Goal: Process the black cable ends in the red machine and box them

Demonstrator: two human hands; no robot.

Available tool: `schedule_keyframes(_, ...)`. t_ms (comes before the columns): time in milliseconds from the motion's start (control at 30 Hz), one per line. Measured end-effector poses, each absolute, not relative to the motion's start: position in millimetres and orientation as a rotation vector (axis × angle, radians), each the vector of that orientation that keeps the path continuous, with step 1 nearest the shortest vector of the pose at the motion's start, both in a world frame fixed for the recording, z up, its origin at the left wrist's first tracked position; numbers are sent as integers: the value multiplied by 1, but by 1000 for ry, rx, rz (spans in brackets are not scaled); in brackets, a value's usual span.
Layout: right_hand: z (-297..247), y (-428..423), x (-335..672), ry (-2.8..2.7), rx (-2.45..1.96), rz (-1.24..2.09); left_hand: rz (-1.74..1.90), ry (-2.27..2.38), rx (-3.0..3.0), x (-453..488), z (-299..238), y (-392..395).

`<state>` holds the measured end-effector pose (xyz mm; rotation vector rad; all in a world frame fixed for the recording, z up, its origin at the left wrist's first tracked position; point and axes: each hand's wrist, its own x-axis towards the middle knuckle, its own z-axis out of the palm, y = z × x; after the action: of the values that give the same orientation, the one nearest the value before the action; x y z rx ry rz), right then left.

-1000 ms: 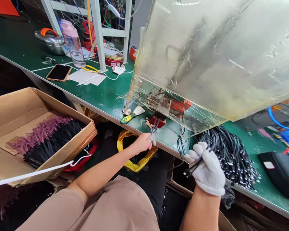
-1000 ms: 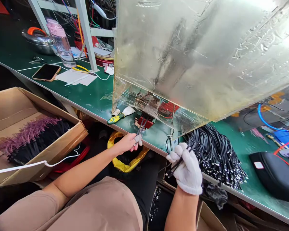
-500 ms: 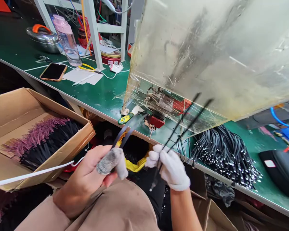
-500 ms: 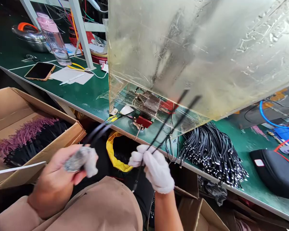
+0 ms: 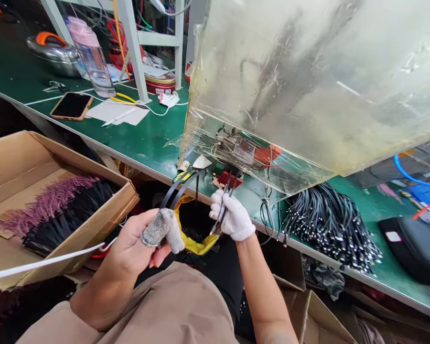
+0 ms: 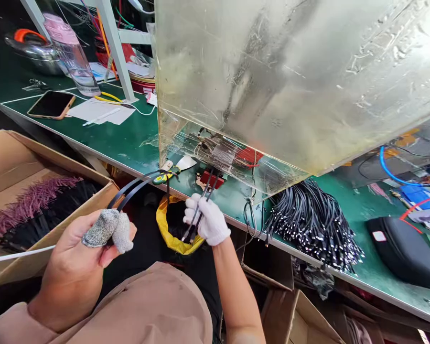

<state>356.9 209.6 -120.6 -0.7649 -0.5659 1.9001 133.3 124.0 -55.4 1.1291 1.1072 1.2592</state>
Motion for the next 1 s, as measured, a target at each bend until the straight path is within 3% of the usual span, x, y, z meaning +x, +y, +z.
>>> schedule_keyframes(200, -104, 257, 356, -393, -722, 1908, 1341, 1042, 947, 137, -54, 120)
schedule_keyframes(567, -88, 269, 355, -136, -844, 1913, 1401, 992, 883, 132, -61, 111)
schedule_keyframes(1000, -90, 271, 364, -160, -823, 1976, 1140, 970, 985, 112, -59, 103)
